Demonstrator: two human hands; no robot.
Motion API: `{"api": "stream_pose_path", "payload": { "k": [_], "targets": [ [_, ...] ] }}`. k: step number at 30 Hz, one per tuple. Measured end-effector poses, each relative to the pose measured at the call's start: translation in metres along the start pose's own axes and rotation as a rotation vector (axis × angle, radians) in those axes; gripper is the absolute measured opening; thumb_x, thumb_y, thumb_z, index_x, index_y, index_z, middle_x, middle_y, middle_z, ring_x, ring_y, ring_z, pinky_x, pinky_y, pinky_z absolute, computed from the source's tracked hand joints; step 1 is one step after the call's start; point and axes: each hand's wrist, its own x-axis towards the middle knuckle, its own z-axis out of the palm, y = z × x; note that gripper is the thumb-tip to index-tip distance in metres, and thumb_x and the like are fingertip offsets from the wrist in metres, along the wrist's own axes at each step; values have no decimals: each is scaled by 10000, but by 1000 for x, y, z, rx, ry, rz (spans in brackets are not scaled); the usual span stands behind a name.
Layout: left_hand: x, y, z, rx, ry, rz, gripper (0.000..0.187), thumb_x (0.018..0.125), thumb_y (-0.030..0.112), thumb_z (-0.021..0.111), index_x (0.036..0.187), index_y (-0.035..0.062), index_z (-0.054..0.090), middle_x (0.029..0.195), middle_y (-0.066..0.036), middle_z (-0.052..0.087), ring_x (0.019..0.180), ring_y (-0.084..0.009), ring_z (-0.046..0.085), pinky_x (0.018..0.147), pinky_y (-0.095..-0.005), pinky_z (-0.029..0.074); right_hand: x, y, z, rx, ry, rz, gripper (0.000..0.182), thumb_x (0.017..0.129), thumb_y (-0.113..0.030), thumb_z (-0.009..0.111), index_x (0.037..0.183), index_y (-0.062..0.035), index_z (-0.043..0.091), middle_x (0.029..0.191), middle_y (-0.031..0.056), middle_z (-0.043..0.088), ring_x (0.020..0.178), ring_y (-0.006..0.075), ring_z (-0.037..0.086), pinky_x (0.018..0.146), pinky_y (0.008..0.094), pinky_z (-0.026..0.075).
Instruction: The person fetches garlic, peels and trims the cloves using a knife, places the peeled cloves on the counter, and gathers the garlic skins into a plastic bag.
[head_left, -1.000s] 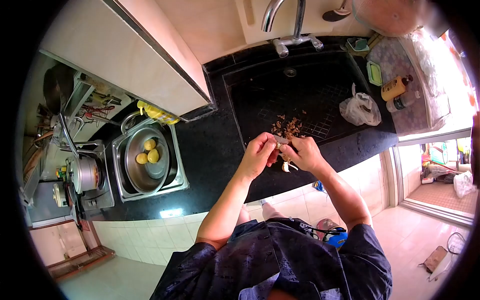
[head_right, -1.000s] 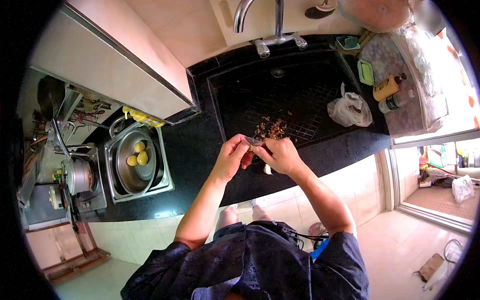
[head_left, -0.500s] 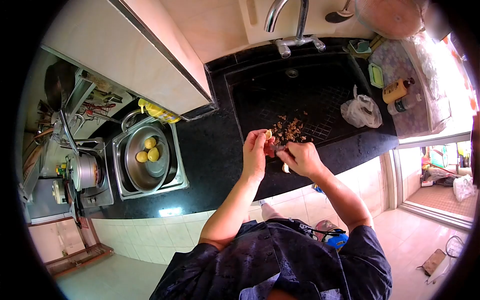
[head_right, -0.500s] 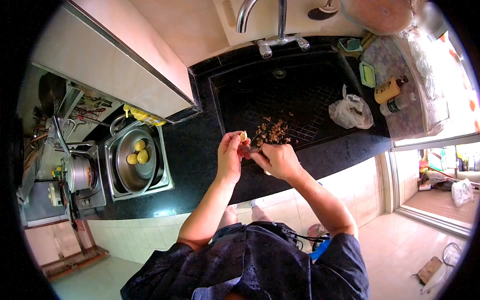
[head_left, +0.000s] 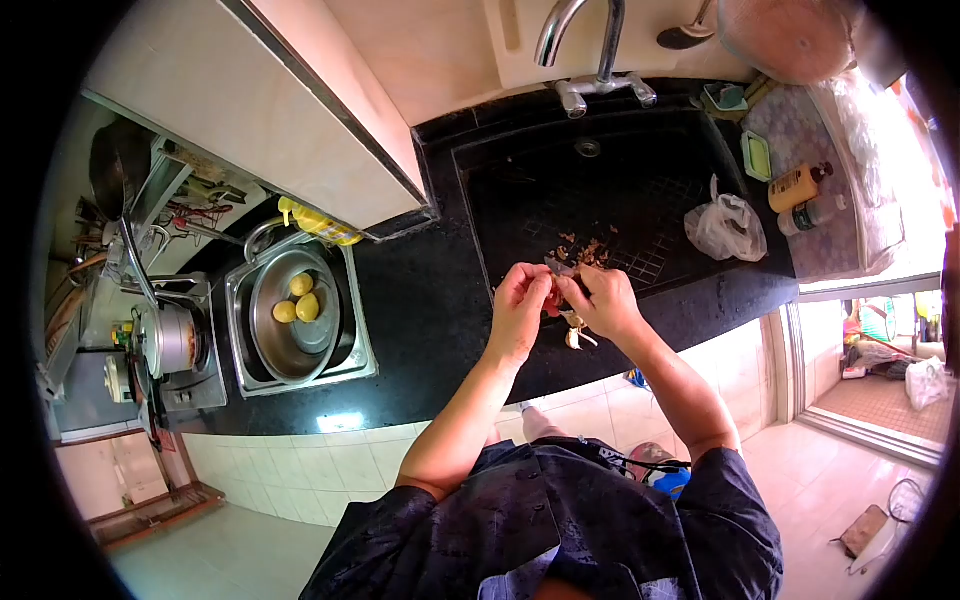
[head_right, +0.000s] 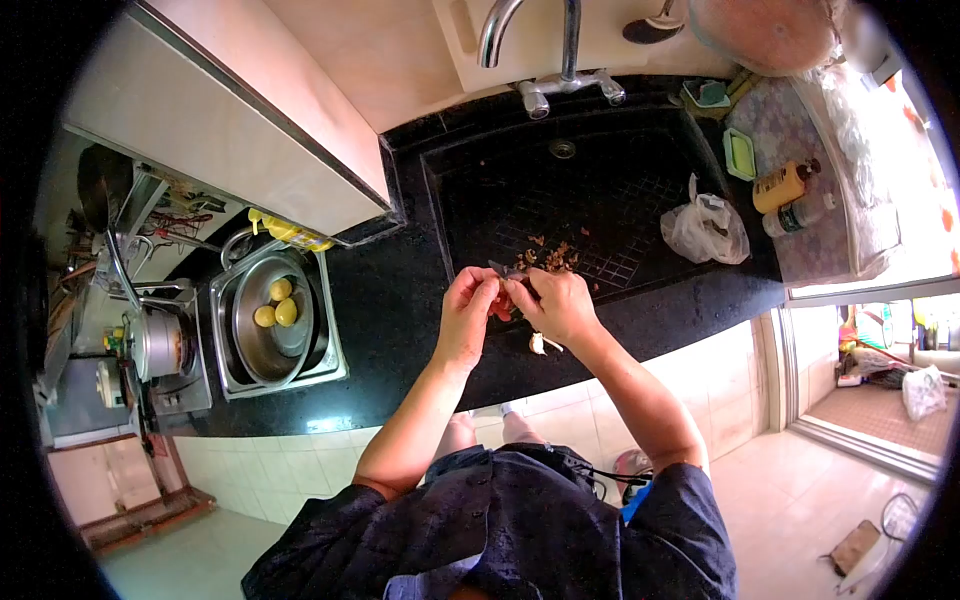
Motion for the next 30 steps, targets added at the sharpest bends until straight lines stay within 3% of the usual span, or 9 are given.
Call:
{"api": "stream_pose_path", "payload": {
  "k": [4, 7, 8, 13, 15, 22, 30],
  "targets": [
    [4, -4, 8, -93, 119, 9, 126, 1016, 159, 537, 1033, 44, 586, 875, -25, 630, 761, -77, 574, 674, -235, 493, -4, -3, -6, -43, -69, -234, 351, 866, -313, 695, 657, -59, 574, 562, 116, 591, 488, 306, 612, 456, 390, 483],
    [10, -5, 6, -104, 192, -5, 141, 1025, 178, 522, 1038, 53, 587, 886, -30, 634, 791, -77, 572, 710, -237, 491, -9, -5, -9, 10, -112, -232, 329, 868, -294, 695, 679, -50, 583, 560, 113, 592, 486, 307, 609, 461, 389, 482],
    [13, -6, 3, -77, 207, 13, 168, 1041, 200, 488, 1058, 60, 580, 858, -33, 634, 718, -72, 566, 633, -222, 479, -8, -4, -10, 28, -103, -164, 320, 871, -289, 693, 691, -44, 593, 559, 117, 590, 487, 309, 608, 462, 389, 480],
    [11, 12, -8, -22, 7, -58, 218, 1055, 261, 447, 1102, 84, 563, 785, -24, 612, 559, -75, 521, 479, -200, 405, 4, 2, -14, 64, -131, 122, 331, 885, -320, 694, 791, -6, 645, 572, 157, 581, 512, 312, 626, 493, 386, 477],
    [11, 15, -12, -27, -100, -86, 224, 1057, 269, 443, 1090, 83, 565, 784, -21, 609, 554, -74, 516, 477, -193, 399, 7, 4, -12, 99, -127, 108, 357, 887, -337, 695, 787, 0, 634, 579, 161, 580, 525, 309, 629, 505, 381, 474],
    [4, 19, -9, -12, -145, -113, 328, 1057, 310, 461, 1161, 33, 602, 785, -10, 592, 611, -72, 519, 545, -210, 424, 6, 2, -12, 195, -148, 94, 402, 890, -358, 697, 765, 14, 611, 586, 162, 577, 515, 307, 601, 511, 375, 465],
    [3, 21, -5, 36, -179, -94, 355, 1052, 333, 474, 1142, 24, 624, 776, 2, 565, 615, -62, 509, 533, -202, 417, 6, -4, -20, 275, -180, 70, 381, 922, -328, 665, 768, 19, 636, 598, 149, 597, 508, 231, 614, 504, 339, 468]
  ]
}}
